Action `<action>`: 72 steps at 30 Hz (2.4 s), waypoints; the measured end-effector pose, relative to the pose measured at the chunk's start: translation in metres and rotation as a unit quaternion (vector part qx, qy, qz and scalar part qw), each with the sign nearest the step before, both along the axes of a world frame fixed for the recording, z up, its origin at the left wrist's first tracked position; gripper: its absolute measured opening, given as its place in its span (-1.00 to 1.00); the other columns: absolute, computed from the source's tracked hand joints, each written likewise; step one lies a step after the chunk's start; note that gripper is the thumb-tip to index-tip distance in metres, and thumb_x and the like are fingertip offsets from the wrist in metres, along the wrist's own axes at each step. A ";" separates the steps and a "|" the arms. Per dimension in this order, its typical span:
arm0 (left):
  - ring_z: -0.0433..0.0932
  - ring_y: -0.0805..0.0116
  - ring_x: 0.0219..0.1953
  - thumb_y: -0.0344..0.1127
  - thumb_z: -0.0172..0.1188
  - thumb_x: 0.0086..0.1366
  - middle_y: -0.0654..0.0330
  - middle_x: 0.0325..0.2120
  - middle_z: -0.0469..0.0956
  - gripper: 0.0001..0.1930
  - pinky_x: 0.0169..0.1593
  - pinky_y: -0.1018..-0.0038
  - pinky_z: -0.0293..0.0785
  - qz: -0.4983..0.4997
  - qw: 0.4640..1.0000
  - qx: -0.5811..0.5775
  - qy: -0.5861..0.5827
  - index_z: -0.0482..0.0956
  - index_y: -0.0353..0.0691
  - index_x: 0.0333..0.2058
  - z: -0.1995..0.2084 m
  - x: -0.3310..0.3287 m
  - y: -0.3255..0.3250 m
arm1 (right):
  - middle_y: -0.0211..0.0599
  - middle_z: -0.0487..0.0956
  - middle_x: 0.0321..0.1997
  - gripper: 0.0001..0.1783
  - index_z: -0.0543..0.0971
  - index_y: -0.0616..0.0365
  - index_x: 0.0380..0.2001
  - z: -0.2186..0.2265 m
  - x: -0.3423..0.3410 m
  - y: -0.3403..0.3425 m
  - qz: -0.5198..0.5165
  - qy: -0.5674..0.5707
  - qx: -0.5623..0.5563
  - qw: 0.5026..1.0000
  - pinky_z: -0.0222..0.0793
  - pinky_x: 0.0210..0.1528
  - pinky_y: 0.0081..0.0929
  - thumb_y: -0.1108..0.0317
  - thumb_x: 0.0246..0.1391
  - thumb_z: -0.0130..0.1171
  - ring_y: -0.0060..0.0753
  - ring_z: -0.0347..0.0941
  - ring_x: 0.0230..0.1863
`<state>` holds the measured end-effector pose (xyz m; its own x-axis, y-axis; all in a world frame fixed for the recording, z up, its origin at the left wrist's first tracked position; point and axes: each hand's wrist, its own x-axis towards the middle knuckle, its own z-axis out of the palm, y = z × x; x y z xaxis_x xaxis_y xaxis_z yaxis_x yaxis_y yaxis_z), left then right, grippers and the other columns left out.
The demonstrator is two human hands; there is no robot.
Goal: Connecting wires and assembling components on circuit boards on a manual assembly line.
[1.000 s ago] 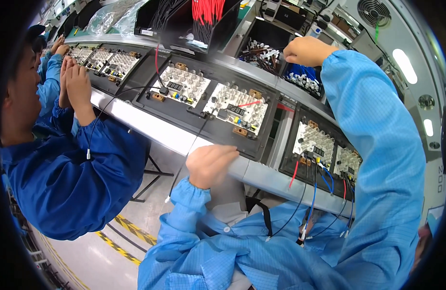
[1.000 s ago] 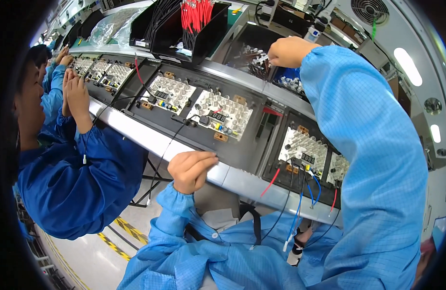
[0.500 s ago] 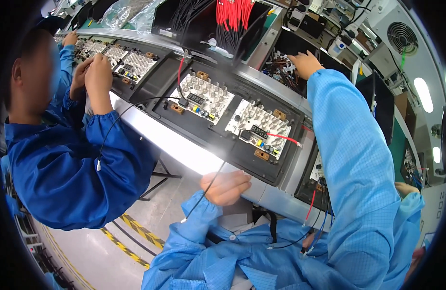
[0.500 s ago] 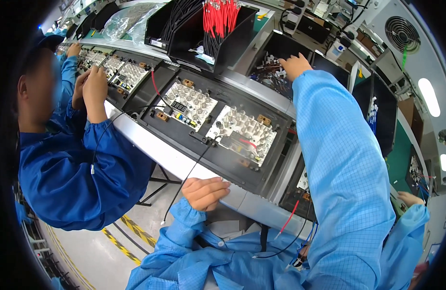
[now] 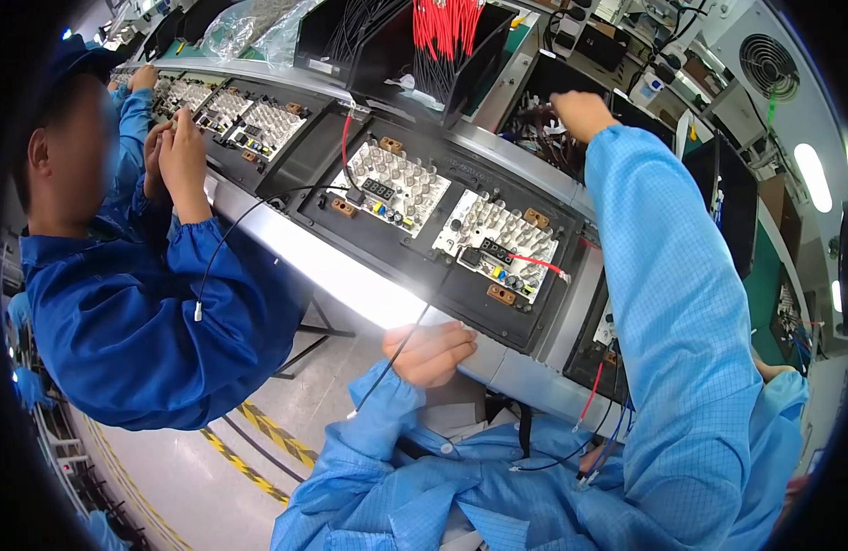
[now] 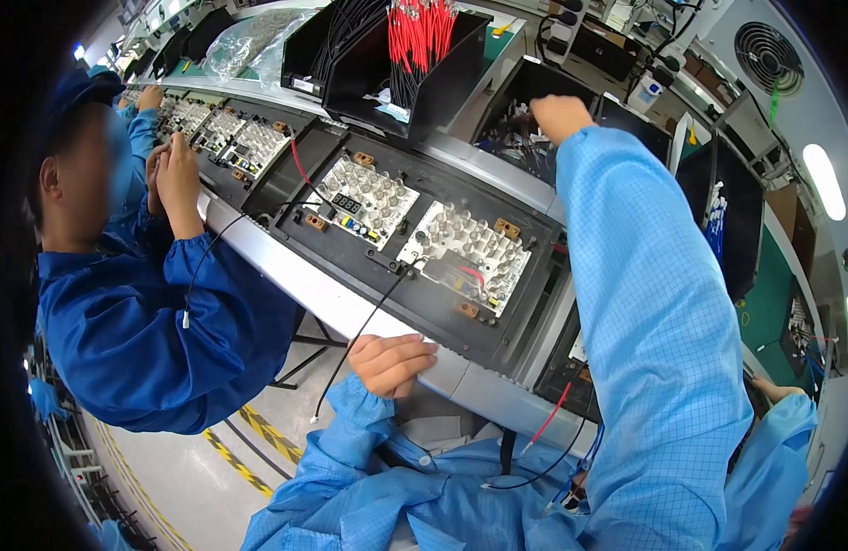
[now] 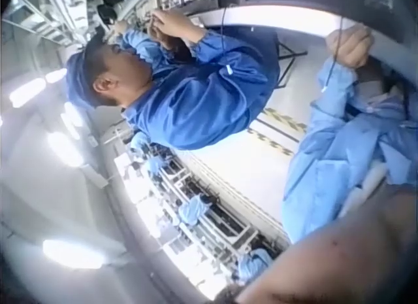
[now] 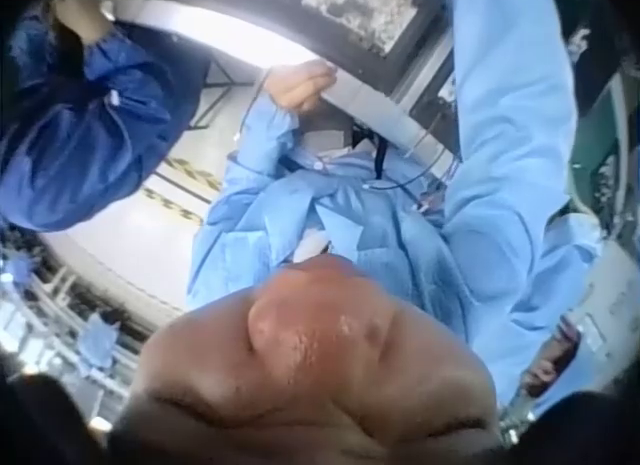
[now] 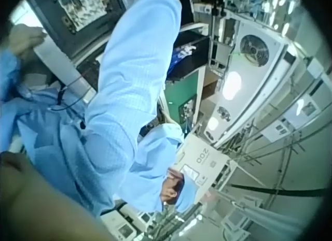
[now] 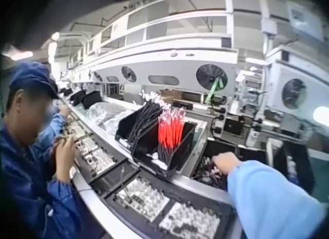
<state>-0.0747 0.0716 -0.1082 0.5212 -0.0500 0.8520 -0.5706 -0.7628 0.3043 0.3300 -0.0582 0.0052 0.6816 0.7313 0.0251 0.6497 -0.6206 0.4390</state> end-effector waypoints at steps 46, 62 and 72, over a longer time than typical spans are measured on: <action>0.61 0.36 -0.32 -0.53 0.08 0.32 0.05 -0.31 0.63 -0.87 -0.20 0.54 0.55 -0.011 0.937 -0.315 -0.150 0.58 -0.48 -0.27 0.127 0.017 0.113 | -0.54 0.39 -0.57 -0.52 0.61 0.19 -0.22 0.162 -0.263 0.050 0.403 0.197 0.503 0.738 0.30 -0.36 -0.63 -0.01 0.34 -0.10 -0.63 0.31 -0.50; 0.61 0.45 -0.46 -0.54 0.17 0.23 0.06 -0.48 0.64 -0.89 -0.35 0.58 0.48 0.109 0.969 -0.197 0.102 0.62 -0.35 -0.28 0.057 0.063 0.142 | -0.24 0.64 -0.48 -0.75 0.65 0.24 -0.41 0.142 -0.280 -0.031 0.336 0.449 0.127 0.818 0.46 -0.42 -0.43 0.28 0.18 0.12 -0.33 0.56 -0.48; 0.63 0.28 -0.42 -0.60 0.15 0.18 0.03 -0.42 0.64 -0.88 -0.31 0.51 0.50 0.147 0.979 -0.105 0.093 0.61 -0.37 -0.30 0.069 0.054 0.128 | -0.26 0.60 -0.53 -0.76 0.65 0.19 -0.42 0.131 -0.276 -0.038 0.342 0.447 0.134 0.816 0.40 -0.47 -0.44 0.24 0.14 0.17 -0.31 0.52 -0.53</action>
